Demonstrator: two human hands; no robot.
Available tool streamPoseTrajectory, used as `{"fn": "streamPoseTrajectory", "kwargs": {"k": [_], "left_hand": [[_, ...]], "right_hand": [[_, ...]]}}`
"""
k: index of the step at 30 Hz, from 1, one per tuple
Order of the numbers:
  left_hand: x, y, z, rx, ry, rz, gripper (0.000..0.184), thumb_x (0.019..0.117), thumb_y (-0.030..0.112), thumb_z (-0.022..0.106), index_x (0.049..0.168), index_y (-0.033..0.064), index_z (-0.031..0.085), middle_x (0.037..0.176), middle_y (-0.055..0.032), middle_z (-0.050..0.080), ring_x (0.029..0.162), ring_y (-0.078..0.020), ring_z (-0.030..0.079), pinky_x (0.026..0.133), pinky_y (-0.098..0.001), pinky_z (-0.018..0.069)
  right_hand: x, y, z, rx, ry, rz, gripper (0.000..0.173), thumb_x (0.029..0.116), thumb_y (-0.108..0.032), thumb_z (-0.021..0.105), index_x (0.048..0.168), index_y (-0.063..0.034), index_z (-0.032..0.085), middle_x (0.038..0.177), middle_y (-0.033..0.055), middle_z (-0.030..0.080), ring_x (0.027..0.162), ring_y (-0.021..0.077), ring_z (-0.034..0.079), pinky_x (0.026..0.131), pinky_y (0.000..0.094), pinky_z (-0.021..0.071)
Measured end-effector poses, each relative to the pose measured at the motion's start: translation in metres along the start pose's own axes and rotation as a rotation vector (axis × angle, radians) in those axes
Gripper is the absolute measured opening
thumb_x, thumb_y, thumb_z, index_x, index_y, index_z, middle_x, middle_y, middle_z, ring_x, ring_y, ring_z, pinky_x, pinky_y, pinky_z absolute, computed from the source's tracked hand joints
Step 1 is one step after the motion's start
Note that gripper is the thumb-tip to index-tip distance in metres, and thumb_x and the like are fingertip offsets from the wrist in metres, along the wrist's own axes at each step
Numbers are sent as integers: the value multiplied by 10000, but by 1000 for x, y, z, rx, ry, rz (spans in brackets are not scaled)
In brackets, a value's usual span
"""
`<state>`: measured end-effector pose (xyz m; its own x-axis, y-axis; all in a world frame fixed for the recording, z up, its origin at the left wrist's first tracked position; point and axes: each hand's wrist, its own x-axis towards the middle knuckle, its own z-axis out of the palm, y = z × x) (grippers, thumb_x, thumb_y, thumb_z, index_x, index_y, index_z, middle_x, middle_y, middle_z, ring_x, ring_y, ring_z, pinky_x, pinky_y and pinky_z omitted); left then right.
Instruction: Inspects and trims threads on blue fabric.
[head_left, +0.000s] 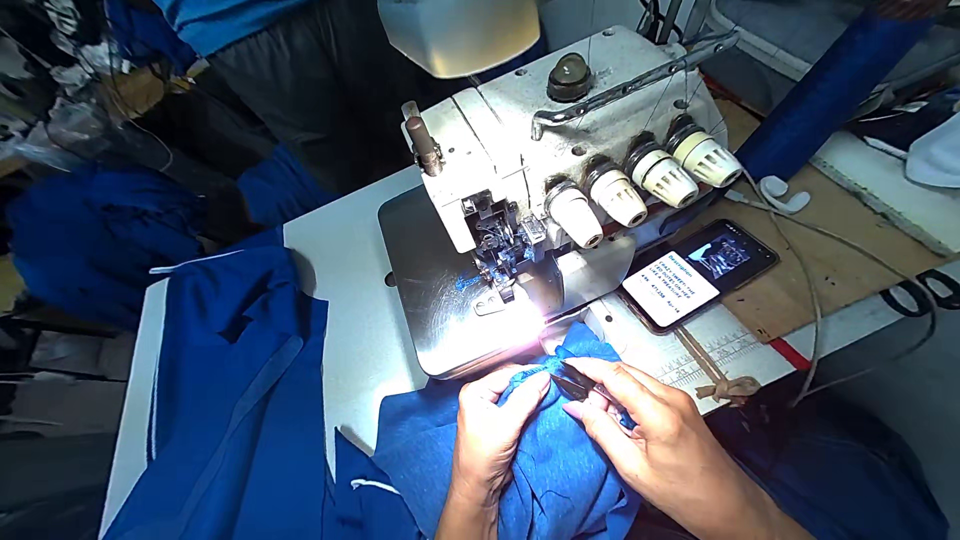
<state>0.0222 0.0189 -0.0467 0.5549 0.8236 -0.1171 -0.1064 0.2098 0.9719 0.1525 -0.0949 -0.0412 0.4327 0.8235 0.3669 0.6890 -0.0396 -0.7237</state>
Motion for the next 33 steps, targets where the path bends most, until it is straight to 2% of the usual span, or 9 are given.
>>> {"fn": "streamPoseTrajectory", "kwargs": {"k": [20, 27, 33], "left_hand": [[-1, -2, -2, 62, -5, 66, 77, 876, 45, 718, 839, 20, 781, 802, -57, 739, 761, -71, 695, 729, -222, 582], [-1, -4, -2, 103, 5, 103, 67, 872, 45, 725, 843, 21, 781, 820, -65, 743, 772, -88, 702, 738, -234, 589], [0, -1, -3, 0, -19, 15, 71, 867, 39, 722, 825, 29, 777, 774, -57, 728, 731, -74, 690, 705, -227, 584]], "right_hand": [[1, 1, 5, -52, 9, -7, 308, 938, -233, 605, 1158, -63, 736, 839, -9, 653, 678, 14, 567, 617, 136, 489], [0, -1, 6, -68, 13, 12, 307, 944, -237, 597, 1154, -68, 741, 875, 4, 672, 687, 21, 582, 624, 148, 503], [-6, 4, 18, 0, 98, -20, 267, 954, -211, 629, 1146, -52, 725, 899, 32, 680, 720, 26, 597, 653, 141, 509]]}}
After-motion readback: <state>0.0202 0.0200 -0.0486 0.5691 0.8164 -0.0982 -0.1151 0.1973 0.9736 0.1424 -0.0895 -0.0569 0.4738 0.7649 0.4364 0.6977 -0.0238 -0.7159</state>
